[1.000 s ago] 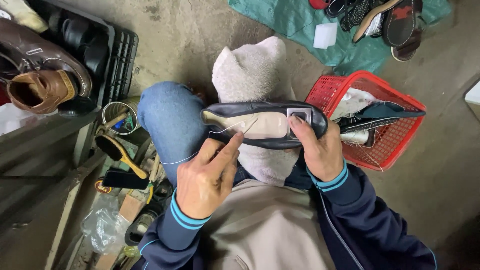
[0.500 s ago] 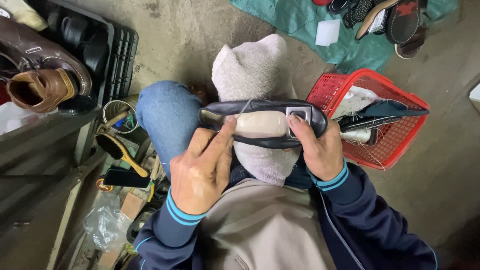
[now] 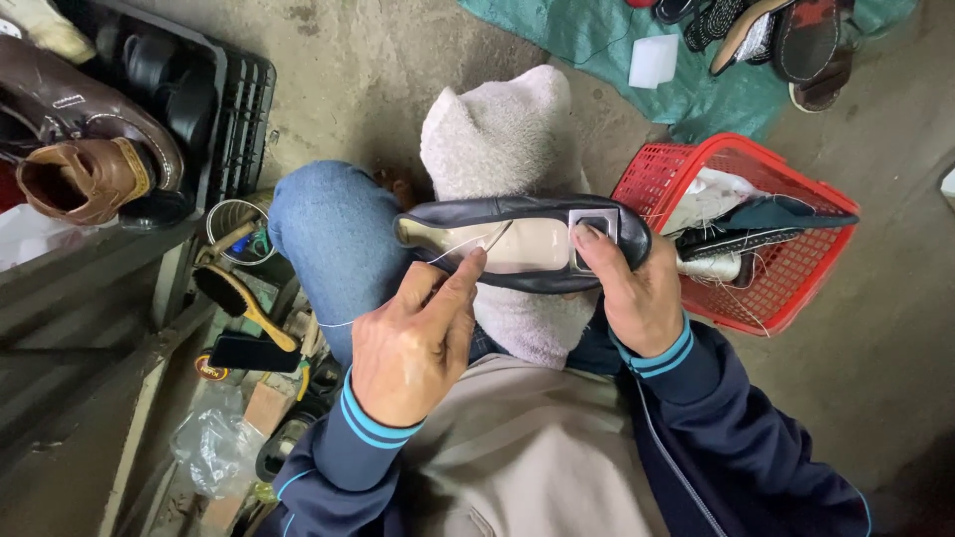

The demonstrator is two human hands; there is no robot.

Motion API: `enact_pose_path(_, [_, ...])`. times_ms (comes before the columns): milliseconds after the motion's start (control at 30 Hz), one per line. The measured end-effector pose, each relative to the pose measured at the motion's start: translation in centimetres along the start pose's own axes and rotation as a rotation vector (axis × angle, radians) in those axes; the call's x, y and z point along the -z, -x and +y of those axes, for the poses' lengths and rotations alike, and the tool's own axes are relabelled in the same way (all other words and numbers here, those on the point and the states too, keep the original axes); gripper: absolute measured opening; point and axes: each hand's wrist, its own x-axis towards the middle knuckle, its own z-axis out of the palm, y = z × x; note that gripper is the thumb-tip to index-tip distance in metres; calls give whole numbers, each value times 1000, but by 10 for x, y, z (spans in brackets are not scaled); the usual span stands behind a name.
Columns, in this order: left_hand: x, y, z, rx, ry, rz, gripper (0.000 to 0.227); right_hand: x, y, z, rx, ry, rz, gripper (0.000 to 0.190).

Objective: Hand-sewing the sole of a black shoe using a needle and thread at a repair station.

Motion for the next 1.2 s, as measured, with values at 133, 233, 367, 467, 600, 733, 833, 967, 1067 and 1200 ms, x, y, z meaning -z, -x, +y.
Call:
enact_pose_path(133, [0, 0, 0, 3, -4, -9, 43, 1, 0, 2, -19, 34, 26, 19])
enact_pose_path(233, [0, 0, 1, 3, -4, -2, 43, 1, 0, 0, -5, 31, 1, 21])
enact_pose_path(367, [-3, 1, -1, 8, -12, -12, 45, 1, 0, 1, 17, 50, -10, 22])
enact_pose_path(467, [-4, 1, -2, -4, -13, -7, 45, 2, 1, 1, 21, 86, -4, 23])
enact_pose_path(600, [4, -1, -3, 27, 26, -55, 46, 7, 10, -13, 24, 240, -91, 30])
enact_pose_path(733, [18, -1, -12, 88, 190, -132, 48, -3, 26, -27, -88, 295, -150, 37])
enact_pose_path(833, [29, 1, -22, 76, 363, -222, 44, -13, 40, -24, 291, 417, -167, 46])
enact_pose_path(967, [31, 13, -43, 25, 450, -243, 33, -25, 59, -9, 707, 560, -232, 47])
enact_pose_path(1067, [26, 21, -59, 6, 465, -262, 30, -37, 66, -14, 823, 617, -215, 37])
enact_pose_path(1200, [22, 24, -72, -1, 526, -324, 30, -40, 66, -10, 961, 737, -152, 34])
